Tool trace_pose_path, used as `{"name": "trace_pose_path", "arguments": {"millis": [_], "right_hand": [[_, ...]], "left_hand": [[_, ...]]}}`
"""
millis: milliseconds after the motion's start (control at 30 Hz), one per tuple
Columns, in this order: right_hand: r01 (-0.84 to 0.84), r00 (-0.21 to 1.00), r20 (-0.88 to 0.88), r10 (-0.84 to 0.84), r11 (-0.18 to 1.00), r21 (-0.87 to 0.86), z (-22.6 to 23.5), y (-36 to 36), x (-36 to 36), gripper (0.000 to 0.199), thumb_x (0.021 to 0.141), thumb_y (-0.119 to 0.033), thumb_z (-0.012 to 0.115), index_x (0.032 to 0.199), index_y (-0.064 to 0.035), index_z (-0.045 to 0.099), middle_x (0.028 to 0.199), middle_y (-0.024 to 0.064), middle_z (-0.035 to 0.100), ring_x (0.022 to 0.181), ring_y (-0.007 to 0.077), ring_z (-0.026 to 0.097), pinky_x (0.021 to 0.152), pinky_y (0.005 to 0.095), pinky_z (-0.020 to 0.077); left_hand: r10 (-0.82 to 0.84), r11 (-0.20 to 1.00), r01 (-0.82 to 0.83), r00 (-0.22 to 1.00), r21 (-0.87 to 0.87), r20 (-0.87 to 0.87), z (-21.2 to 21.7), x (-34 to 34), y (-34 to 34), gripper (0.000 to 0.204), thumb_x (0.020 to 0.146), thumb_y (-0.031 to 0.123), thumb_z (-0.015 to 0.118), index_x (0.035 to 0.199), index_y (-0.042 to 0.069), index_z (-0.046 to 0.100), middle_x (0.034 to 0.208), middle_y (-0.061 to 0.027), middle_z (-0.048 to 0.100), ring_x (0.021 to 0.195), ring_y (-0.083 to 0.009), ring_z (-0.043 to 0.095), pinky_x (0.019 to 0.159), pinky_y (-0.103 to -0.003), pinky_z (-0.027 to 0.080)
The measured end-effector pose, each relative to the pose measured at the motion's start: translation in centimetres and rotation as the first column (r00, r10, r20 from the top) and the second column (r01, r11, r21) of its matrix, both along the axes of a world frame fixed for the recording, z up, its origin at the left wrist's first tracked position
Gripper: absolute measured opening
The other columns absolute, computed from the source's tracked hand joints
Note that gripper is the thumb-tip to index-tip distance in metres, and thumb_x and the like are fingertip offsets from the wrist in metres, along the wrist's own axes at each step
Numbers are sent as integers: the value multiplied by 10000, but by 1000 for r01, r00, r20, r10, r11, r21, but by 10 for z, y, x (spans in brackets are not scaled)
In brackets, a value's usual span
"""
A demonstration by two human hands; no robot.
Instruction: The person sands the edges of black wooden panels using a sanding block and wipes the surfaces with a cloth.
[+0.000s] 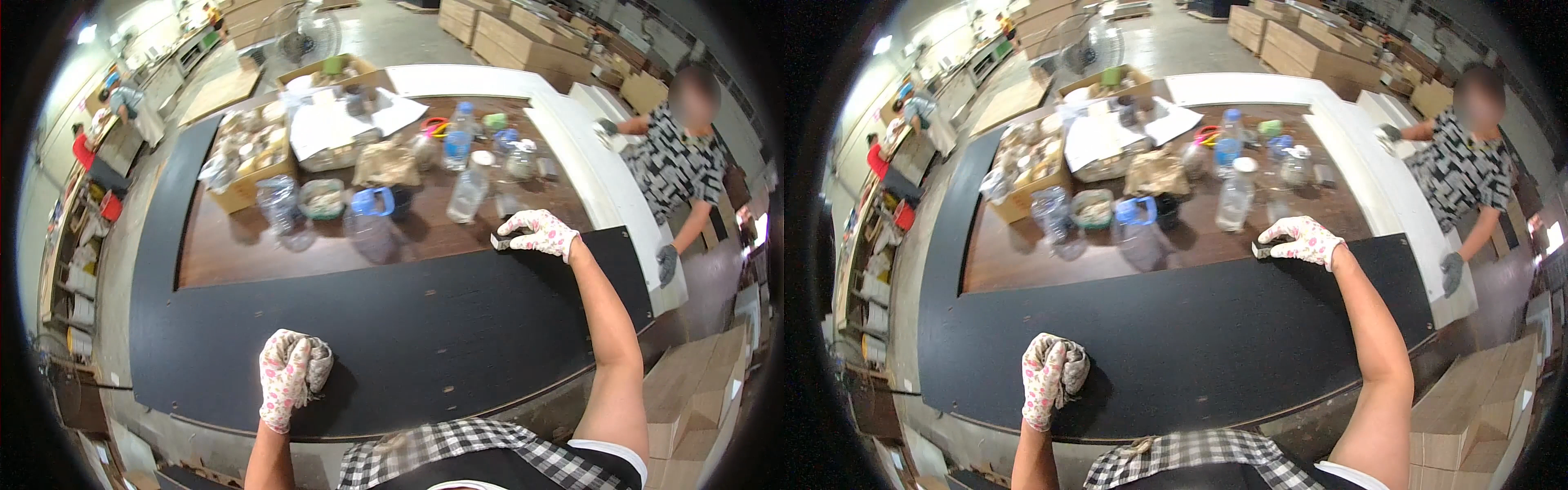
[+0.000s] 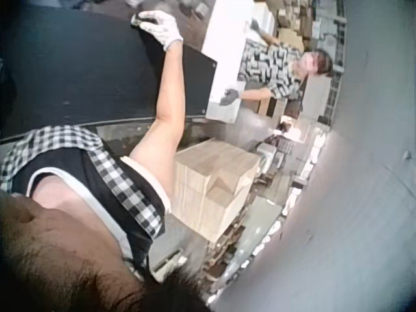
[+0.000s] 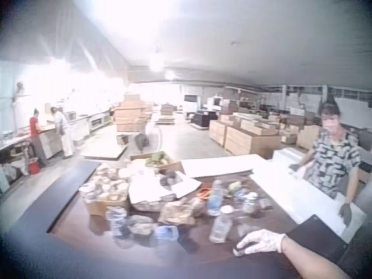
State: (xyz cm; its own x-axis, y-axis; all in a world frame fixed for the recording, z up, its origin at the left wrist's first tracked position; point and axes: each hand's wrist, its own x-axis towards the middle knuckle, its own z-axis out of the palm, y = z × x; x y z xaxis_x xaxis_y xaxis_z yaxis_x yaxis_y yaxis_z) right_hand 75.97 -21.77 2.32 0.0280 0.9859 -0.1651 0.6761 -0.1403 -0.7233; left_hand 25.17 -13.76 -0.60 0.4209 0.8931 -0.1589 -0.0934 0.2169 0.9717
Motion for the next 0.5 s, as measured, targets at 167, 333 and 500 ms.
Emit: {"name": "trace_pose_path", "arguments": {"millis": [167,333,500], "right_hand": [[201,978,-44,-204,977,-65,4,-86,133,295,806,-56,730,1099,-52,706,1062,57,724,1036,167,653,970,314,486],[391,920,62,-386,910,-136,5,-159,250,299,785,-86,752,1083,-80,725,1051,36,730,1005,144,649,938,301,484],[596,722,403,-563,801,52,-13,-226,337,270,809,-240,723,1048,-115,742,1040,74,735,990,213,675,876,321,507]], "left_hand": [[-8,982,43,982,184,-189,-1,96,-23,48,943,51,585,902,29,598,803,-8,630,736,-72,568,715,-238,481],[-28,990,45,991,132,-131,1,140,-34,92,961,57,580,871,47,594,798,21,614,727,-54,542,686,-222,467],[109,878,10,970,479,-219,19,174,-40,114,963,110,556,920,25,617,861,5,603,772,-78,533,738,-242,459]]}}
